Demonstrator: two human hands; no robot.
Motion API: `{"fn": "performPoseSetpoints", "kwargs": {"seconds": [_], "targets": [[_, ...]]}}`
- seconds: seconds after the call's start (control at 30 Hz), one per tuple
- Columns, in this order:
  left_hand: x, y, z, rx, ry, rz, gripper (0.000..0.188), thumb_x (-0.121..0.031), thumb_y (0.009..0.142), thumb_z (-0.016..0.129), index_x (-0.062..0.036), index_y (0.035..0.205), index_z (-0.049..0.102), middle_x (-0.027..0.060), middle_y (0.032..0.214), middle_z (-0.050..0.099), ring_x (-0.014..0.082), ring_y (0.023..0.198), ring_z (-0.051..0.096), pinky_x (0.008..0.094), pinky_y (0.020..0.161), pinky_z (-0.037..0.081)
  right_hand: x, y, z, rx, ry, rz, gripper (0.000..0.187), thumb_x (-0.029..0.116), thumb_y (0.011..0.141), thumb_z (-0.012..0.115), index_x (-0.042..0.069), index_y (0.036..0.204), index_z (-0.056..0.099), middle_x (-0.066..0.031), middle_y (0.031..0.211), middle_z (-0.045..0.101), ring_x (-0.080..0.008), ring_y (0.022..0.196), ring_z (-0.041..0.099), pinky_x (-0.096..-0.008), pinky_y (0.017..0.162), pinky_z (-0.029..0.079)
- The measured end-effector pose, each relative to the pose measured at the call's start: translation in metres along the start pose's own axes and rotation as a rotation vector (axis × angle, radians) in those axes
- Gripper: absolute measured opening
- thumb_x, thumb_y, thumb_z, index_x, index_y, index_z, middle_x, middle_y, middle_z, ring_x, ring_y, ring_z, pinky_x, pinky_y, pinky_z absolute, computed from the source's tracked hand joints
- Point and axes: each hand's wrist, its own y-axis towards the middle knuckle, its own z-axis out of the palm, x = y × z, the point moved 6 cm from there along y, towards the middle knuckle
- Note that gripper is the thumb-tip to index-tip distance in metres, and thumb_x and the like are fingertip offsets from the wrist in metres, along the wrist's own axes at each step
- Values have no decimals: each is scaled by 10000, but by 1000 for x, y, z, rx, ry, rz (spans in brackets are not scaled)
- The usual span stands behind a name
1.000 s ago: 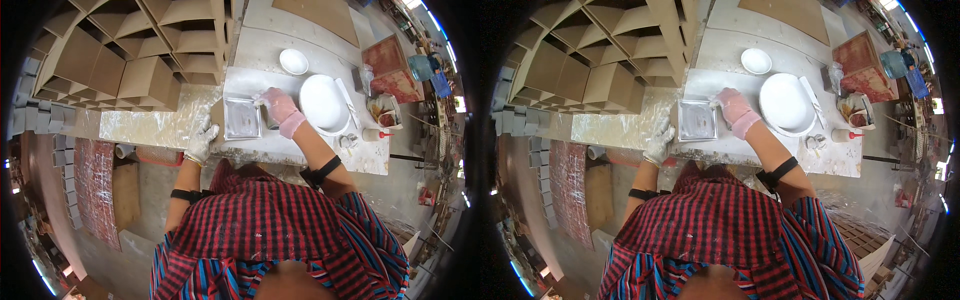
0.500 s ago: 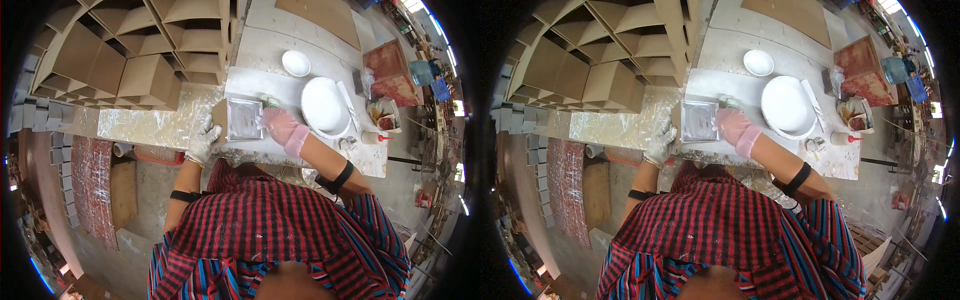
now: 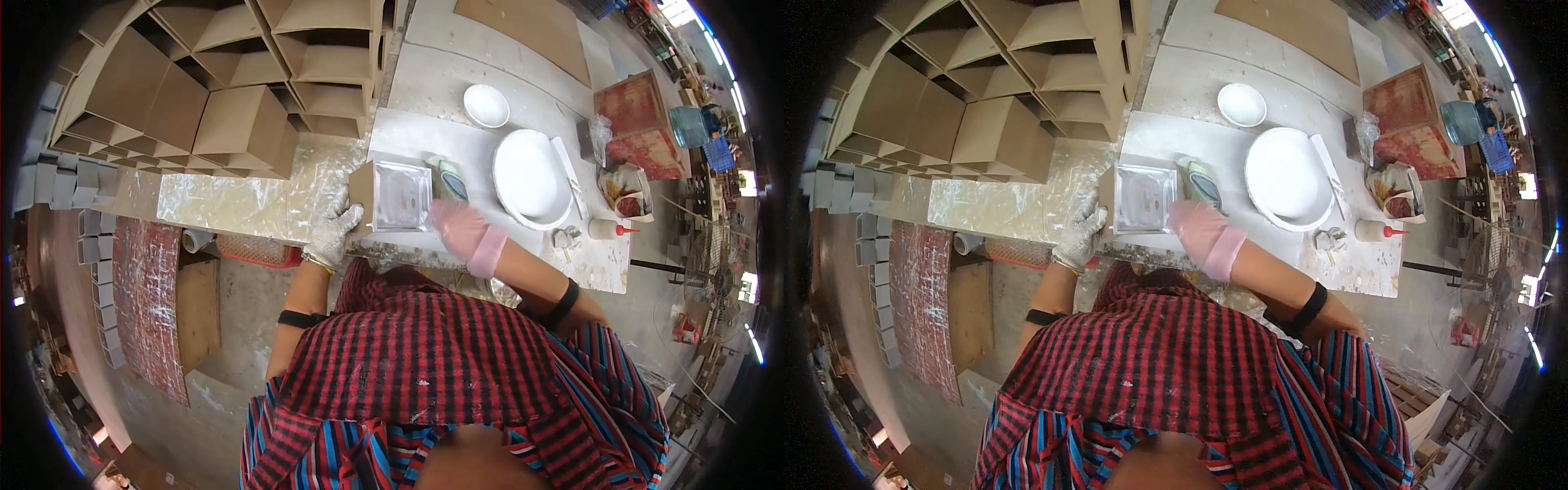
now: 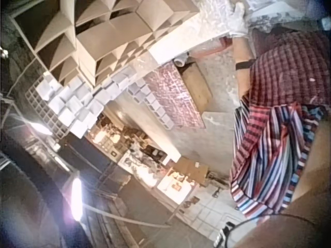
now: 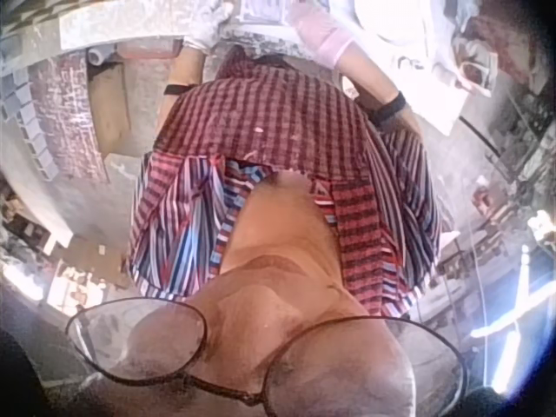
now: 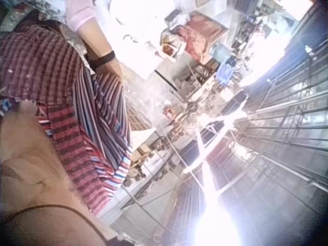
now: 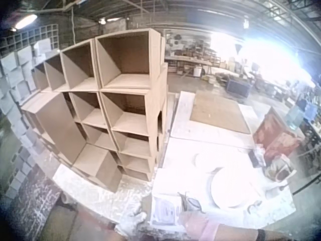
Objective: Applying a liquid substance to the inside and edges of square wooden or cardboard boxes using a sponge and cloth.
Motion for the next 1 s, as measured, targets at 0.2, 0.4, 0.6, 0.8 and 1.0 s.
{"fn": "performPoseSetpoints", "kwargs": {"seconds": [0.2, 0.4, 0.6, 0.8, 1.0], "targets": [[6, 4, -8, -12, -44, 5, 608, -65, 875, 514, -79, 1397, 204, 66, 1279, 446, 142, 1018, 533, 288, 773, 502, -32, 39, -4, -289, 810, 107, 293, 0, 753, 573, 49, 1041, 589, -180, 1039, 576, -316, 981, 551, -368, 853, 443], [3, 2, -6, -38, -65, -18, 598, -37, 873, 499, -58, 1392, 203, 85, 1296, 432, 156, 1048, 526, 296, 797, 507, -10, 7, 11, -133, 232, -121, 358, 26, 786, 517, 101, 1134, 552, -155, 1004, 596, -327, 953, 563, -397, 841, 452], [-1, -3, -2, 2, -80, 5, 586, -32, 877, 488, -63, 1391, 209, 74, 1299, 424, 164, 1059, 521, 310, 790, 516, -9, 38, -36, -195, 574, 122, 341, 64, 769, 554, 68, 1109, 568, -171, 1074, 567, -308, 1017, 543, -359, 883, 440], [6, 3, -8, 21, -75, -15, 576, -39, 879, 487, -77, 1389, 223, 65, 1291, 430, 162, 1035, 531, 306, 759, 523, 39, 42, -7, -387, 271, -113, 378, 64, 751, 532, 98, 1127, 561, -139, 1126, 554, -318, 977, 558, -393, 852, 449], [3, -1, -2, 57, -26, -9, 579, -46, 879, 493, -86, 1391, 226, 58, 1280, 440, 143, 1025, 524, 312, 758, 520, 12, 41, 32, 123, 312, -130, 383, 47, 759, 536, 104, 1137, 559, -143, 1027, 601, -297, 936, 582, -348, 818, 467]]}}
